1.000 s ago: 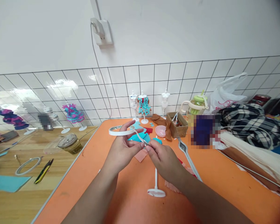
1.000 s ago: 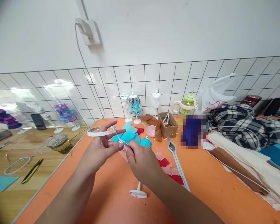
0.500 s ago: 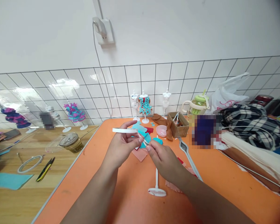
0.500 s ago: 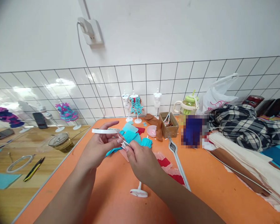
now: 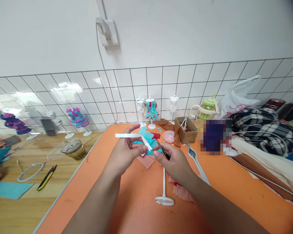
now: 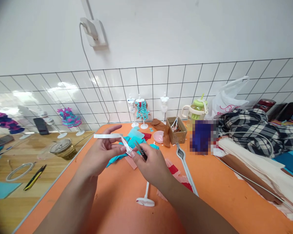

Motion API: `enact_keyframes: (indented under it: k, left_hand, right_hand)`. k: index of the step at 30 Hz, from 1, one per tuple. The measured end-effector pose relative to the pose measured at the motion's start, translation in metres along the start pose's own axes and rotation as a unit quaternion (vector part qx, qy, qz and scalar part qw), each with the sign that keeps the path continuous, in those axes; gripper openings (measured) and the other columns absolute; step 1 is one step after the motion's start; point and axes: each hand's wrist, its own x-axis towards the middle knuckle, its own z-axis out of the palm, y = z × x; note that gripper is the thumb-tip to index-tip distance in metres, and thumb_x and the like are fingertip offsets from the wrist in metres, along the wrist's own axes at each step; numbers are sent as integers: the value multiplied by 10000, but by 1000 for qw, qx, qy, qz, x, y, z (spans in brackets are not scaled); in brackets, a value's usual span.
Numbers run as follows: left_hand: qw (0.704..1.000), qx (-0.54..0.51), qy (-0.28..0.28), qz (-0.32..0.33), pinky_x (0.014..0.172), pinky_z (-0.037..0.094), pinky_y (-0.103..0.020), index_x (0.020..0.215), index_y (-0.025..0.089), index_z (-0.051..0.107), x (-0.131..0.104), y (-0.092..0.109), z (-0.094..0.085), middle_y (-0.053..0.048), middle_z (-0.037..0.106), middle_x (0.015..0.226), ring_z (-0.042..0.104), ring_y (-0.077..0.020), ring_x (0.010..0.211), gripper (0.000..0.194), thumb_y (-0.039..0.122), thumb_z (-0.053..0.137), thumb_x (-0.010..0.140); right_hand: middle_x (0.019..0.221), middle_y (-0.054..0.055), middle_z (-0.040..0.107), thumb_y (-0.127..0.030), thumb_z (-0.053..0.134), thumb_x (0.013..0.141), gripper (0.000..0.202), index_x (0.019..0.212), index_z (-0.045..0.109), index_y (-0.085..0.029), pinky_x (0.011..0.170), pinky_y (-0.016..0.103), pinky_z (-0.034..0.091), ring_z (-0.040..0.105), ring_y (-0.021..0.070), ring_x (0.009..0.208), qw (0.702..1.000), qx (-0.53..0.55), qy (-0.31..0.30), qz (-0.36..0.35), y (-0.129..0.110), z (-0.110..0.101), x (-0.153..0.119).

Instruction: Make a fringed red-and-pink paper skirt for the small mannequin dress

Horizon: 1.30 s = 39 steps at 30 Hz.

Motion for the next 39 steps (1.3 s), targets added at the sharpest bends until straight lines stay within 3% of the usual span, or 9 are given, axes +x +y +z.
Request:
enact_keyframes:
  k: [6,12,17,19,25,31,36,39]
  left_hand:
    - [999,-3,-39,1,722,536,-293,1422,271,325,-6,-4,12,-45,679,1011,700,-160,749,837,186,752,707]
    - [999,-10,-40,-9,664,518,-263,1412,242,329,-5,0,7,-60,688,1009,671,-127,673,847,178,759,685]
    - [998,-15,-49,-26,709,537,-307,1383,285,360,-6,0,8,-119,590,1271,665,-110,674,806,186,760,690]
    - [999,-12,-47,-23,721,538,-313,1399,309,339,-6,-1,9,-123,563,1312,673,-118,695,820,187,752,701]
    - [998,-1,-60,-18,701,533,-285,1430,308,321,-4,-3,10,-131,531,1344,663,-105,694,831,175,722,715]
    - [993,-16,-101,-55,632,523,-287,1449,335,330,-5,-4,10,-135,535,1327,633,-98,644,900,139,733,668]
    - [998,-23,-49,-23,625,523,-263,1449,316,332,-1,-4,10,-138,526,1341,639,-95,647,890,169,741,672]
    - [1000,5,-6,-9,593,519,-251,1448,308,327,2,-3,8,-138,493,1383,658,-105,656,879,186,739,681]
  right_hand:
    - [509,-81,313,-337,562,835,150,794,589,-195,458,221,255,326,94,471,998,52,25,22,-3,1,1]
    - [557,-58,417,-271,546,823,103,777,591,-190,482,221,296,389,99,512,998,9,65,-12,-5,-4,2]
    - [545,-64,392,-318,508,866,163,814,593,-189,468,223,280,384,99,495,998,58,-6,7,-4,1,0]
    - [524,-75,347,-314,541,848,136,816,590,-192,461,219,267,356,97,482,998,56,1,13,-4,3,0]
    - [538,-52,425,-278,526,853,151,732,567,-197,482,228,259,382,106,502,997,-65,25,-39,-2,-4,-1]
    - [614,-13,576,-249,488,888,152,812,611,-203,536,259,259,493,132,552,966,-218,66,-121,7,-7,1]
    - [777,13,667,-380,419,958,263,1098,574,-220,571,254,318,576,166,652,985,-161,35,-53,4,-10,3]
    - [725,-6,612,-465,302,995,344,973,544,-223,544,246,312,537,152,618,995,-101,-19,-19,-3,-13,-3]
